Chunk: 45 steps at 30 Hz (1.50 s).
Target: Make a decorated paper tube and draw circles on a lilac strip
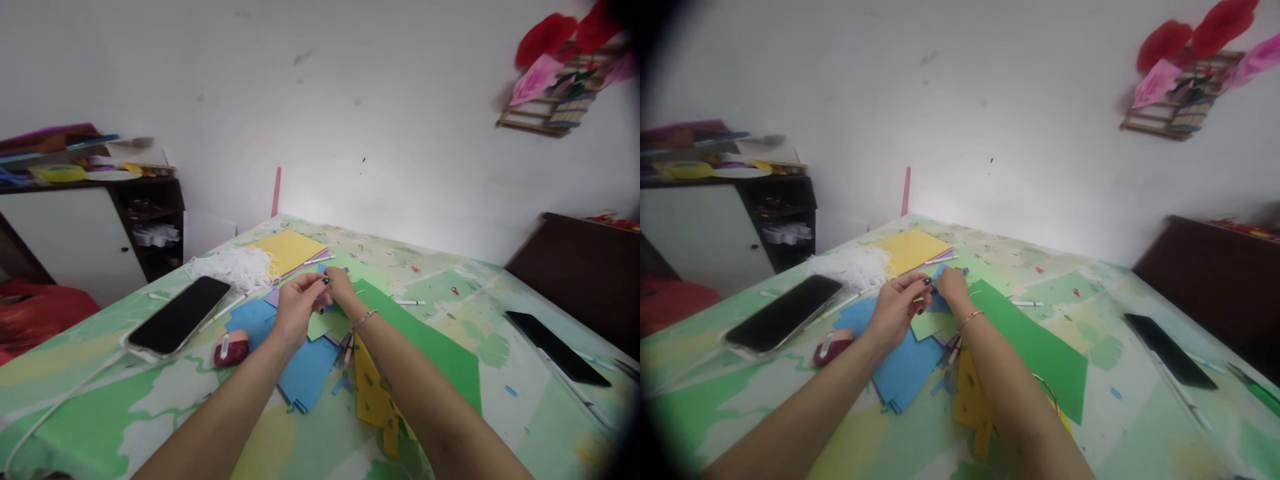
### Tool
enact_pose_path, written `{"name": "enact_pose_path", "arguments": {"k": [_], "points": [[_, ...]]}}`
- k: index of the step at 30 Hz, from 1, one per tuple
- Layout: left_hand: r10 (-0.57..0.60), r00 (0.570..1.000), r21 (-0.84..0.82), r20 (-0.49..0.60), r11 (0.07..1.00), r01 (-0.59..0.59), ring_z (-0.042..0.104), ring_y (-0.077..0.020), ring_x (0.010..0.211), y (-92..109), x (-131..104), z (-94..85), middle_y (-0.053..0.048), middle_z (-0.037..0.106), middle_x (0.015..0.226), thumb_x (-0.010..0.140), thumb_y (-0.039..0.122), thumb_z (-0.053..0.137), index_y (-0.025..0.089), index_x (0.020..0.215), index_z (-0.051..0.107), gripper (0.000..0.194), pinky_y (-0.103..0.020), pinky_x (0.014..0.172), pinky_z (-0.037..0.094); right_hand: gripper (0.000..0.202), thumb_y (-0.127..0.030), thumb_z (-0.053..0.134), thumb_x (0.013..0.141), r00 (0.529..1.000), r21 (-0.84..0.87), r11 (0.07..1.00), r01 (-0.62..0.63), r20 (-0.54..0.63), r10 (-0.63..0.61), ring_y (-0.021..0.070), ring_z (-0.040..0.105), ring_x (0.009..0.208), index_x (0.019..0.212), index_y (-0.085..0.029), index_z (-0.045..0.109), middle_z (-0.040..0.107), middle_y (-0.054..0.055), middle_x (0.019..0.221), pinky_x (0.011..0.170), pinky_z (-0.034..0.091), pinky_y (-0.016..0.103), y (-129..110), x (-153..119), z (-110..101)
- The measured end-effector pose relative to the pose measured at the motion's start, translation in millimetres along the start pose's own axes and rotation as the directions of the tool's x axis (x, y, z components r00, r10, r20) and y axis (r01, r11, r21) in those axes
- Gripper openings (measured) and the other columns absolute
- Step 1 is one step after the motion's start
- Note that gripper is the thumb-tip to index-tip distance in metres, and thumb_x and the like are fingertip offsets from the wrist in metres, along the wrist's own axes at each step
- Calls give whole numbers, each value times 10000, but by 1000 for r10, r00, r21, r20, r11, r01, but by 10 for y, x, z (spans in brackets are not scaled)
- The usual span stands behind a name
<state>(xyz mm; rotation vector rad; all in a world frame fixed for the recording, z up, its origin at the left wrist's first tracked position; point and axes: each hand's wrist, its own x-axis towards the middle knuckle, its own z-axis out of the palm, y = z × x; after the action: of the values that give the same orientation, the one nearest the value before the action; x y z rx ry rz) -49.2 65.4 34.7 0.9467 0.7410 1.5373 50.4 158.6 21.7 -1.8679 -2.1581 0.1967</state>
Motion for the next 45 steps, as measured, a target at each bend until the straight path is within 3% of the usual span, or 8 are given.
{"name": "enact_pose_path", "arguments": {"k": [7, 14, 20, 24, 27, 34, 38, 45], "points": [[40, 999, 65, 6, 997, -40, 520, -78, 453, 3, 34, -44, 22, 575, 563, 633, 254, 685, 123, 736, 606, 184, -170, 400, 344, 215, -293, 532, 904, 991, 71, 995, 63, -126, -54, 168, 612, 837, 1039, -138, 592, 637, 50, 942, 759, 495, 348, 12, -225, -143], [-17, 977, 171, 211, 985, -20, 461, -76, 397, -46, -106, 57, 31, 542, 479, 675, 299, 681, 140, 774, 601, 203, -170, 378, 313, 168, -129, 518, 749, 973, 190, 955, 227, -82, -215, 114, 507, 487, 805, -218, 648, 553, -50, 517, 495, 336, 214, 439, -1544, -428], [-188, 848, 309, 496, 951, 30, 414, -68, 390, -201, -453, 260, 44, 479, 435, 717, 341, 684, 139, 800, 641, 222, -160, 380, 287, 264, -118, 509, 751, 958, 316, 907, 278, -18, -287, 136, 503, 461, 929, -266, 636, 589, -21, 554, 490, 336, 237, 758, -2362, -387], [-179, 786, 365, 591, 929, -63, 436, -50, 425, -325, -592, 385, 24, 516, 613, 746, 332, 665, 154, 771, 654, 181, -161, 396, 308, 152, -218, 442, 857, 988, 557, 818, 144, -126, -88, 110, 437, 390, 940, -234, 568, 501, -62, 480, 457, 330, 216, 917, -2405, -384], [-147, 783, 369, 604, 923, -111, 444, -40, 446, -393, -664, 455, 1, 535, 734, 751, 304, 664, 167, 767, 684, 139, -172, 411, 337, 145, -331, 482, 867, 985, 864, 498, 70, -138, 101, 90, 493, 433, 872, -197, 538, 573, -34, 602, 450, 373, 201, 976, -2381, -425], [-92, 784, 350, 614, 922, -166, 565, -114, 631, -458, -797, 481, -34, 563, 784, 763, 239, 669, 201, 781, 720, 65, -206, 533, 472, 234, -338, 741, 678, 996, 996, 84, 23, -30, 80, 98, 627, 613, 787, -169, 622, 635, -18, 698, 635, 515, 228, 904, -2421, -448], [-42, 783, 330, 621, 920, -212, 539, -64, 548, -462, -836, 470, -18, 566, 805, 784, 192, 649, 206, 796, 713, 67, -161, 465, 449, 259, -334, 784, 628, 995, 999, 45, -26, 21, 97, 103, 643, 593, 757, -156, 648, 658, -8, 671, 623, 534, 230, 882, -2419, -420], [-32, 790, 350, 612, 907, -234, 548, -40, 512, -465, -922, 451, 12, 571, 793, 828, 141, 592, 197, 836, 665, 93, -126, 425, 441, 155, -299, 718, 706, 991, 993, 118, 26, -41, 125, 110, 643, 568, 743, -154, 677, 649, -4, 626, 583, 550, 233, 878, -2445, -355]]}}
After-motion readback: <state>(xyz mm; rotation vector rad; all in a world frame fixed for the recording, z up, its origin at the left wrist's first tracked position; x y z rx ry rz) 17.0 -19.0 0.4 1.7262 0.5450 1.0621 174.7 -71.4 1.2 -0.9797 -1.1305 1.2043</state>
